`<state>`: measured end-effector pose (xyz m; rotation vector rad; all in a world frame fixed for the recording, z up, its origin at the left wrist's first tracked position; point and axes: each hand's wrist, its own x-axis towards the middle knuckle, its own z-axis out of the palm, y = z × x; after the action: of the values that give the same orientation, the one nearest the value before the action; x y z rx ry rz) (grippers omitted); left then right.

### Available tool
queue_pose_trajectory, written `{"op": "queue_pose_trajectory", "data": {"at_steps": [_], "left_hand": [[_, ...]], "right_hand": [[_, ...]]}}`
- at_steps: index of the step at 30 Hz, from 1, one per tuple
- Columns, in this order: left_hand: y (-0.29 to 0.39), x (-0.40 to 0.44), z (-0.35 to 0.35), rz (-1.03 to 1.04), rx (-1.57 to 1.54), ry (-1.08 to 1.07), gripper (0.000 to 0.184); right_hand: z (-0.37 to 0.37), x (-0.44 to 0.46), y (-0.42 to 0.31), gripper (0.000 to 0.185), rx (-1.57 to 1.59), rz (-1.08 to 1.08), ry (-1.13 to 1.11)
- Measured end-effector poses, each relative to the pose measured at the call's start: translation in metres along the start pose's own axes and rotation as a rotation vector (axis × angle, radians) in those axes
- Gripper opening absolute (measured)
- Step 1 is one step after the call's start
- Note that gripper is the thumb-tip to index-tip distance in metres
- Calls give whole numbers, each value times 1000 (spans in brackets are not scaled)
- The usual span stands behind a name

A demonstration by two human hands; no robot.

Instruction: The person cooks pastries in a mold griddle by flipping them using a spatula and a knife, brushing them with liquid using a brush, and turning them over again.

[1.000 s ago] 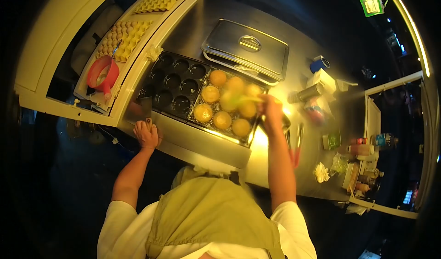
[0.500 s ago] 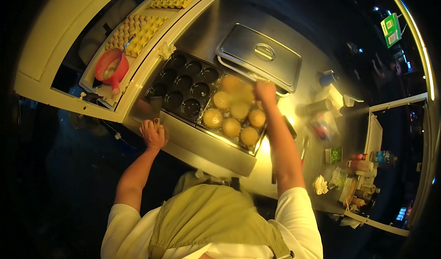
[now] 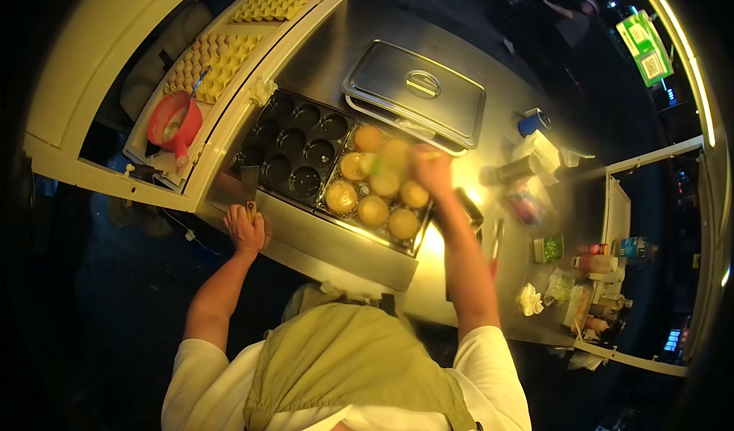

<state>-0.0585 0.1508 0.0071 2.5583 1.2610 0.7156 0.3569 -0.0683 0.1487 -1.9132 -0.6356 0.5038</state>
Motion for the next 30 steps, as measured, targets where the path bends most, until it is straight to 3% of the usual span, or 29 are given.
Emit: {"op": "queue_pose_trajectory", "data": {"at_steps": [1,3,4,7,8,13,15,19,21,22,25,27,29,30], "left_hand": [[-1,0,0,-2,15,2,34],[0,-1,1,-11,26,6,34],[0,-1,1,-23,32,6,34],[0,-1,0,-23,18,24,34],[1,0,-1,-39,20,24,34],[1,1,-3,-29,-26,2,35],[2,1,-3,-30,-15,3,35],[-2,-2,3,-26,38,37,35],[-2,-1,2,-28,20,35,35],[-1,-3,1,-34,-2,31,35],[-3,-2,4,-9,-4,38,35],[-2,-1,3,-13,0,29,35],[0,-1,2,-15,4,14,34],[1,-1,1,-14,2,20,34]], "right_hand": [[19,7,19,21,-5,-145,-67],[45,-5,-10,22,34,-110,-238],[51,-7,-17,22,102,34,-270],[35,8,39,22,-155,-124,-181],[22,2,20,23,-133,-3,-170],[30,-2,-32,22,-142,23,-123],[59,5,-28,22,-187,-471,-288],[86,-3,-39,22,-391,-435,-381],[65,-7,-57,22,-699,-449,-569],[53,-12,-47,21,-411,-495,-500],[22,-16,-44,20,-566,-520,-562],[0,-18,-14,21,-537,-411,-465],[-19,-25,1,22,-317,-254,-342],[-29,-34,-7,23,-230,-28,-303]]}}
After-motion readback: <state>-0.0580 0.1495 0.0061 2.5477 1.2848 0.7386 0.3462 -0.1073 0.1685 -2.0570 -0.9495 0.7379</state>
